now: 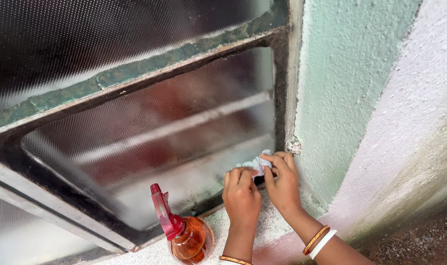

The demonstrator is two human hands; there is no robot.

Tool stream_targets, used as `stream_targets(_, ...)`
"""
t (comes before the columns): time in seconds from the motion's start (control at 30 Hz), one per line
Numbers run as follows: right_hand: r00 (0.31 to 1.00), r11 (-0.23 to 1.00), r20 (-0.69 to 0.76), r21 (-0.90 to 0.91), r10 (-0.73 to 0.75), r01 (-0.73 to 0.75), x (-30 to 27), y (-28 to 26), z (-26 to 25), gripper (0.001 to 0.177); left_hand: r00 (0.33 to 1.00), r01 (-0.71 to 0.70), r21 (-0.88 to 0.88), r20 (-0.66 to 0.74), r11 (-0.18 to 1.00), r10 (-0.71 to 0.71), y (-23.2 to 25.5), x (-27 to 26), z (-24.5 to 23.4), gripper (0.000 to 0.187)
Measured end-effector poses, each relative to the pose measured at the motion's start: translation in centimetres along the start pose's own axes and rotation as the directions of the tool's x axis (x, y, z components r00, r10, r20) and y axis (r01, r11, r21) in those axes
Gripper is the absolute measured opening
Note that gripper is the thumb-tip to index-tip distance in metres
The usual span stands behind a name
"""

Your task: The person cleans a window with a metal mesh screen using a spray bottle and a cloth. They repeatedly spray the surface and wipe it with the cloth, focusing on the lower panes and the frame.

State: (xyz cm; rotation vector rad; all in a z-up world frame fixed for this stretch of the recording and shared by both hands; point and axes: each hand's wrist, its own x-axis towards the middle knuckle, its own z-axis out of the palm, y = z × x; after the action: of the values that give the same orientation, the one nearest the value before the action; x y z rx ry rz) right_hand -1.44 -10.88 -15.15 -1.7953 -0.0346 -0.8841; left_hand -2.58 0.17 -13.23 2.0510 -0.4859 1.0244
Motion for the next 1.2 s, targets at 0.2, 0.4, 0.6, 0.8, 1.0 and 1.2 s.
stream_targets(0.2, 0.981, 0.980, -0.063, 0.061, -0.184, 0.188, 3.4, -3.5, 0.6, 0.032, 0.979, -0.126, -0.016, -0.165, 0.992, 0.121, 1.3, 4.3, -2.2, 0.026)
stream_targets(0.4, 0.997, 0.995, -0.045, 0.076, -0.067, 0.071, 1.9, -2.0, 1.0, 0.031, 0.994, -0.050, -0.009, -0.100, 0.999, 0.049, 0.3, 2.3, -1.5, 0.024)
stream_targets(0.6, 0.998, 0.998, -0.016, -0.007, -0.061, 0.060, 0.1, 1.3, 1.2, 0.027, 0.999, -0.017, 0.002, -0.045, 1.000, 0.017, -1.8, -0.7, 0.2, 0.024)
stream_targets(0.8, 0.997, 0.994, 0.042, -0.096, 0.057, -0.052, -1.7, 3.5, 1.0, 0.026, 0.994, 0.085, 0.026, 0.068, 0.996, -0.086, -2.4, -3.2, 1.3, 0.024)
stream_targets(1.0, 1.000, 0.994, 0.000, 0.107, 0.015, -0.015, 0.2, 0.2, 0.8, 0.031, 1.000, 0.027, -0.027, -0.012, 0.999, -0.027, -0.3, 0.3, -0.8, 0.021)
stream_targets(1.2, 0.982, 0.973, -0.050, 0.134, -0.185, 0.190, 3.7, -4.8, 1.2, 0.030, 0.968, -0.149, -0.031, -0.209, 0.988, 0.139, 1.6, 5.5, -3.7, 0.027)
